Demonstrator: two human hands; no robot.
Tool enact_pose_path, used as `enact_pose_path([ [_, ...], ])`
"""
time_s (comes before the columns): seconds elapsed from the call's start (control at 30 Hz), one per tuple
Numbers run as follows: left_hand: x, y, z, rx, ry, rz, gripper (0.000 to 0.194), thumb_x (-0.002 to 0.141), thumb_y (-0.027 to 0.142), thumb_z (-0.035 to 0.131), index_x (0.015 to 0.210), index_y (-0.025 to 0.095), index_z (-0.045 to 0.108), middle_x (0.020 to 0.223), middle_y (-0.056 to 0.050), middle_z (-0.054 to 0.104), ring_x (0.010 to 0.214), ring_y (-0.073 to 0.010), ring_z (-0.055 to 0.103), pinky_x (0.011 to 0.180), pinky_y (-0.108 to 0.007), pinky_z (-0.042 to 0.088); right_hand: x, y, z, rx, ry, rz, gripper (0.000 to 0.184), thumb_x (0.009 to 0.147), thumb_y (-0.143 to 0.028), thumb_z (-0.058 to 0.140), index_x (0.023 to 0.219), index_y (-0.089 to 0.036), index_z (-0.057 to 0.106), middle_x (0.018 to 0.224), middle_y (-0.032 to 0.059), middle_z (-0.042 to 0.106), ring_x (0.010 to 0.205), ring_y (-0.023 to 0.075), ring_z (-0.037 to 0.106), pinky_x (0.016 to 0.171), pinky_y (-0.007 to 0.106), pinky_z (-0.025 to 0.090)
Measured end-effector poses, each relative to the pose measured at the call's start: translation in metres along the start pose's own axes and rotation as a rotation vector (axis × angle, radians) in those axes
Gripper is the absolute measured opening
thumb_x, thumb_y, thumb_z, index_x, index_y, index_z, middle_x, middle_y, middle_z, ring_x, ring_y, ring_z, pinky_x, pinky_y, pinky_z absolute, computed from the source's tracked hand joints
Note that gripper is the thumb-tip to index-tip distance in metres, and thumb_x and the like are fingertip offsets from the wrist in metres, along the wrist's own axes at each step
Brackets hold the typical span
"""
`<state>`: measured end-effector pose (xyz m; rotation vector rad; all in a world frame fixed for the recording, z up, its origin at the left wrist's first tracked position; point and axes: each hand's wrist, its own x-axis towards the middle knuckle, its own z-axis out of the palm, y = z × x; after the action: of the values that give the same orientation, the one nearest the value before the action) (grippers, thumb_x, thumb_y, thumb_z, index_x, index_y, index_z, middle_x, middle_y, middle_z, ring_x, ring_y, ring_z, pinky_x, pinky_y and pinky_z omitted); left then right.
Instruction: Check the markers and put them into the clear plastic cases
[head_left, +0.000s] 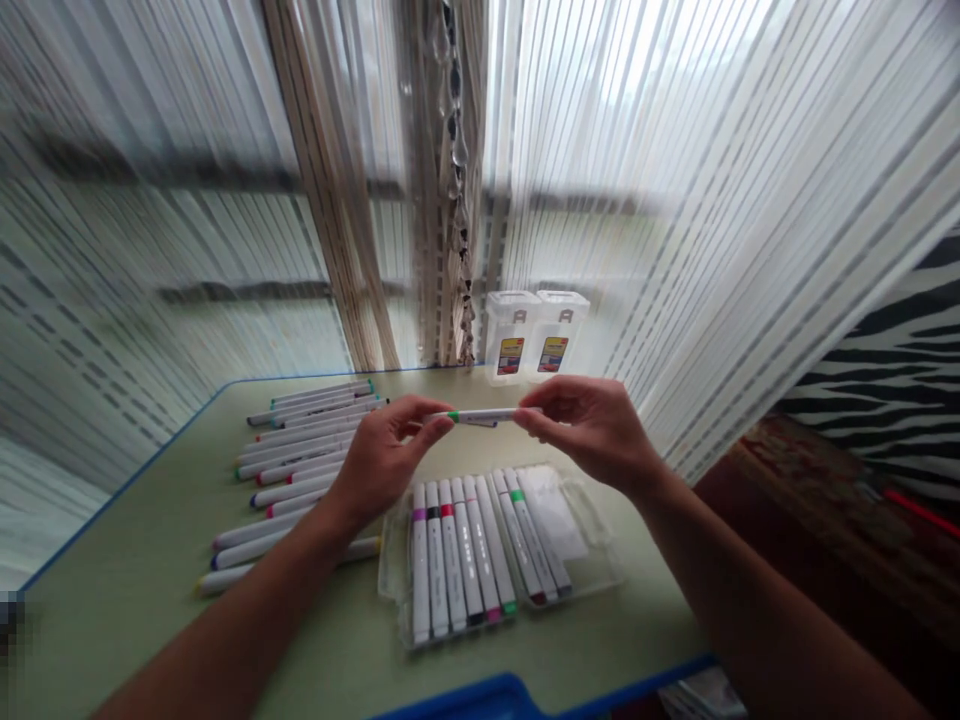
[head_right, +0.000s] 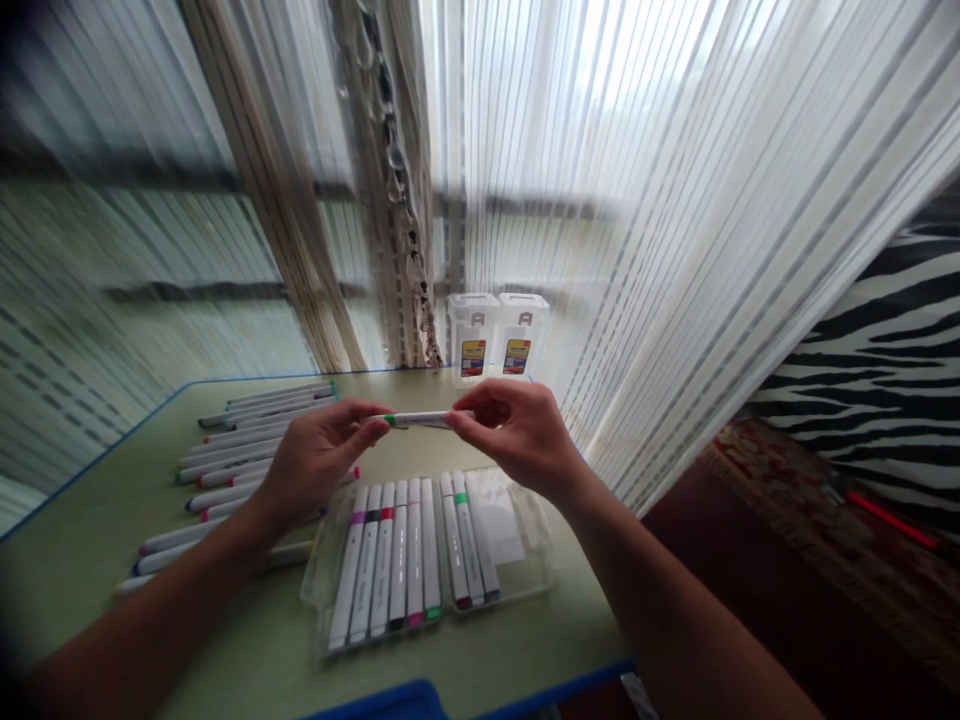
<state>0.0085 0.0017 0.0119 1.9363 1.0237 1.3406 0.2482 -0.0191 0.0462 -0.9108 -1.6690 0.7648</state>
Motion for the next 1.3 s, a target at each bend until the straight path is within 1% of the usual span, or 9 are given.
enact_pose_path([
  [0.1, -0.001, 0.005, 0.001, -0.006, -0.009, -0.004, 0.026, 0.091, 0.039, 0.065, 0.093, 0.016, 0.075, 0.073, -0.003, 0.070, 0.063, -0.0146, 0.061, 0.056, -0.025, 0.047, -0.003, -0.001, -0.007, -0.009, -0.165, 0.146, 0.021, 0.071, -0.028, 0.086, 0.077, -0.013, 0.074, 0.063, 0.0005, 0.066, 0.054, 0.0082, 0.055, 0.048, 0.021, 0.043],
  [0.3, -0.015, 0.028, 0.018, 0.051, -0.148, -0.007, 0.024, 0.094, 0.035, 0.061, 0.106, 0.016, 0.072, 0.089, -0.005, 0.074, 0.080, -0.0170, 0.067, 0.072, -0.027, 0.050, -0.018, -0.003, 0.001, 0.081, -0.389, 0.335, 0.023, 0.078, -0.032, 0.081, 0.084, -0.011, 0.075, 0.062, 0.0013, 0.066, 0.051, 0.0074, 0.053, 0.047, 0.021, 0.040],
  [0.43, -0.022, 0.040, 0.035, 0.048, -0.196, -0.038, 0.028, 0.096, 0.038, 0.059, 0.113, 0.017, 0.065, 0.084, -0.002, 0.070, 0.078, -0.0163, 0.067, 0.073, -0.028, 0.050, -0.027, 0.000, 0.005, 0.229, -0.392, 0.340, 0.030, 0.074, -0.026, 0.084, 0.098, -0.011, 0.073, 0.060, -0.0022, 0.064, 0.053, 0.0078, 0.054, 0.050, 0.020, 0.040],
  [0.6, -0.025, 0.058, 0.042, 0.157, -0.183, -0.053, 0.042, 0.098, 0.043, 0.053, 0.131, 0.016, 0.051, 0.093, -0.004, 0.068, 0.082, -0.0181, 0.065, 0.075, -0.032, 0.051, -0.031, 0.006, -0.018, 0.248, -0.299, 0.315, 0.058, 0.080, -0.026, 0.077, 0.133, -0.016, 0.056, 0.071, -0.0001, 0.071, 0.059, 0.0114, 0.061, 0.056, 0.025, 0.048],
  [0.7, -0.034, 0.072, 0.044, 0.301, -0.275, 0.038, 0.030, 0.097, 0.037, 0.056, 0.120, 0.018, 0.059, 0.103, -0.007, 0.067, 0.091, -0.0202, 0.064, 0.083, -0.037, 0.052, -0.030, 0.016, -0.033, 0.228, -0.212, 0.377, 0.057, 0.076, -0.030, 0.079, 0.126, -0.013, 0.057, 0.070, 0.0007, 0.071, 0.054, 0.0115, 0.060, 0.055, 0.026, 0.050],
  [0.77, -0.047, 0.080, 0.049, 0.366, -0.361, 0.113, 0.023, 0.095, 0.030, 0.057, 0.115, 0.020, 0.062, 0.109, -0.008, 0.066, 0.098, -0.0219, 0.064, 0.087, -0.038, 0.052, -0.031, 0.025, -0.037, 0.206, -0.211, 0.437, 0.056, 0.073, -0.032, 0.080, 0.120, -0.012, 0.058, 0.065, 0.0005, 0.070, 0.052, 0.0118, 0.059, 0.052, 0.026, 0.048],
  [0.9, -0.075, 0.085, 0.071, 0.521, -0.441, 0.288, 0.024, 0.093, 0.028, 0.059, 0.115, 0.018, 0.062, 0.108, -0.009, 0.066, 0.098, -0.0261, 0.063, 0.083, -0.042, 0.055, -0.035, 0.042, -0.032, 0.098, -0.258, 0.462, 0.050, 0.074, -0.030, 0.076, 0.118, -0.013, 0.060, 0.061, -0.0016, 0.067, 0.048, 0.0111, 0.055, 0.046, 0.022, 0.039],
  [1.07, -0.088, 0.074, 0.093, 0.705, -0.430, 0.490, 0.020, 0.094, 0.025, 0.058, 0.109, 0.014, 0.064, 0.104, -0.012, 0.068, 0.097, -0.0259, 0.063, 0.081, -0.040, 0.056, -0.035, 0.048, -0.028, -0.068, -0.318, 0.418, 0.045, 0.072, -0.027, 0.078, 0.112, -0.012, 0.066, 0.071, 0.0033, 0.072, 0.056, 0.0119, 0.058, 0.051, 0.023, 0.040],
  [1.3, -0.086, 0.061, 0.097, 0.818, -0.379, 0.604, 0.020, 0.096, 0.019, 0.054, 0.109, 0.010, 0.066, 0.104, -0.012, 0.071, 0.094, -0.0252, 0.064, 0.078, -0.039, 0.056, -0.032, 0.050, -0.030, -0.272, -0.369, 0.407, 0.048, 0.070, -0.032, 0.083, 0.113, -0.014, 0.074, 0.093, 0.0076, 0.077, 0.060, 0.0110, 0.057, 0.055, 0.025, 0.042],
])
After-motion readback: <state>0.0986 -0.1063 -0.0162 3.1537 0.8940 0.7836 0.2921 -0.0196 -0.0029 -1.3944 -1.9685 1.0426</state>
